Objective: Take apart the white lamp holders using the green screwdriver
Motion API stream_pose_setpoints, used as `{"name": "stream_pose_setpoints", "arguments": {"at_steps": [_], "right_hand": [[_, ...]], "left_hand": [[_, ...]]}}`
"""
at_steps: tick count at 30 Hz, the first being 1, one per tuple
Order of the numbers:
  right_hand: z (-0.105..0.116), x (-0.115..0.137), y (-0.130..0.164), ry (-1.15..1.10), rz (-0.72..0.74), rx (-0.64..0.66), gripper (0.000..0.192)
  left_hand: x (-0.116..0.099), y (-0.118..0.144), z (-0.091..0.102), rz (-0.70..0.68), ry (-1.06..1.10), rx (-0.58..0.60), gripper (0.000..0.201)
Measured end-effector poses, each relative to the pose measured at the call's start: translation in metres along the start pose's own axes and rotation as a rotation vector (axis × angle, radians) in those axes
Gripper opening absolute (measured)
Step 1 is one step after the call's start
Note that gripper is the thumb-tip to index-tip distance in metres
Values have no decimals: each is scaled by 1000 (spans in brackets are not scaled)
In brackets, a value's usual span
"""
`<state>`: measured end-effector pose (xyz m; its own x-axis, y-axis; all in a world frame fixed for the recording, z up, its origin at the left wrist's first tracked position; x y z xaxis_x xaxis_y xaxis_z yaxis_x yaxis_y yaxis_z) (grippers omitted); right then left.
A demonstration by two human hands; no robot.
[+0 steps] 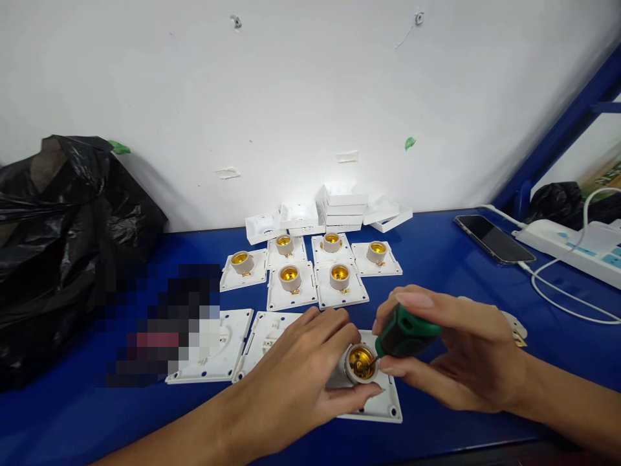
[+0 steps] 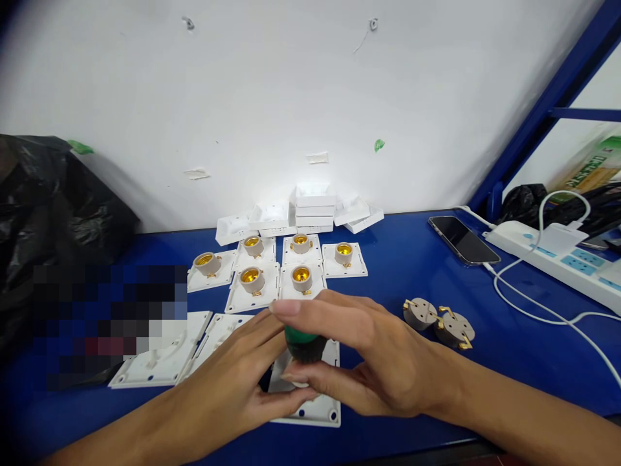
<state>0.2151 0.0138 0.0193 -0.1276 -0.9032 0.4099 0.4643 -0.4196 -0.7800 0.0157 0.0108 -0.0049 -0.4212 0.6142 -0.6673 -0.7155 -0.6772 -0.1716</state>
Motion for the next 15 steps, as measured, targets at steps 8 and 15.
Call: {"name": "stream_pose_setpoints", "arguments": {"at_steps": [8, 15], "right_hand": [[-1, 0, 0, 27, 28, -34, 75], [0, 0, 1, 25, 27, -15, 79]], "left_hand": [[-2, 0, 0, -5, -4, -6, 26], [-1, 0, 0, -11, 0, 2, 28]]}}
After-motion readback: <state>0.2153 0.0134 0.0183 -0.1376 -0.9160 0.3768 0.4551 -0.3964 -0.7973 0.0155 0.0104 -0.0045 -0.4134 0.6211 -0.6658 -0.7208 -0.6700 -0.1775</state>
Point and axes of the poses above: each hand's wrist, its own y-axis away from the middle knuckle, its own z-axis out of the back of the hand, x = y × z, the point moved 2 cm from there along -y, towards the middle knuckle, and after that the axes turned 12 degrees about y, right-handed, at the moved point
